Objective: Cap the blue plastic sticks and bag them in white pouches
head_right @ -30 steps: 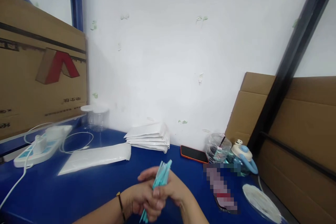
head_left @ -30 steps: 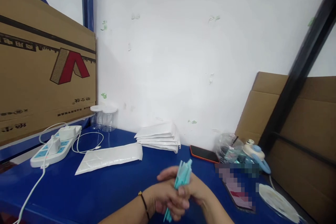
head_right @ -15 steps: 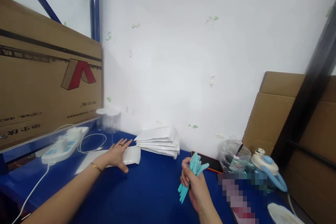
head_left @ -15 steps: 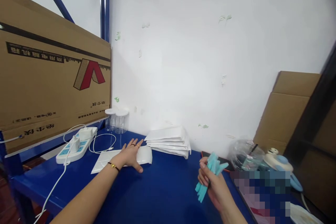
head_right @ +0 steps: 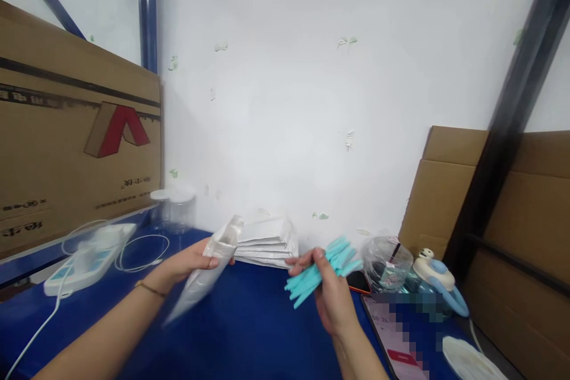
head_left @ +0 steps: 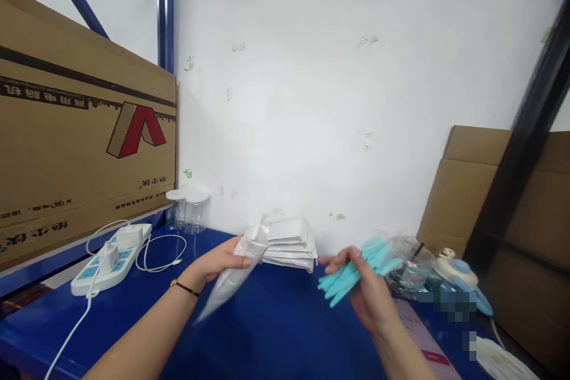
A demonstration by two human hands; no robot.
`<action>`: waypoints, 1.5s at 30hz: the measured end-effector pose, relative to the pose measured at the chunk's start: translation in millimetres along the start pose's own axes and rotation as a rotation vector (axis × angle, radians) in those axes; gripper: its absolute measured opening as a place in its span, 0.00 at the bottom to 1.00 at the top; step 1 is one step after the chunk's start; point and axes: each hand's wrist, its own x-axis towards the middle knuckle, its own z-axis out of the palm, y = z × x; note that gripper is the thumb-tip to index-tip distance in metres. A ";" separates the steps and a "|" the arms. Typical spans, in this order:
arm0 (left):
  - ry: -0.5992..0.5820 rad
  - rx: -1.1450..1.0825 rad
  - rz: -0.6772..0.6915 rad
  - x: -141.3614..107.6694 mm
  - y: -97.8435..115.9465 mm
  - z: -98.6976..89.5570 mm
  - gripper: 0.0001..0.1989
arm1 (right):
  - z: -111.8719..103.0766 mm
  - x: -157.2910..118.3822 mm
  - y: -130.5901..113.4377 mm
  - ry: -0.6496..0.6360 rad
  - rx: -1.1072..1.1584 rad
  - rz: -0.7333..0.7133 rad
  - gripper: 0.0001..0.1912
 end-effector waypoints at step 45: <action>-0.456 -0.671 0.047 42.5 -23.7 120.7 0.39 | 31.6 7.0 -39.8 -0.199 -0.590 -0.185 0.27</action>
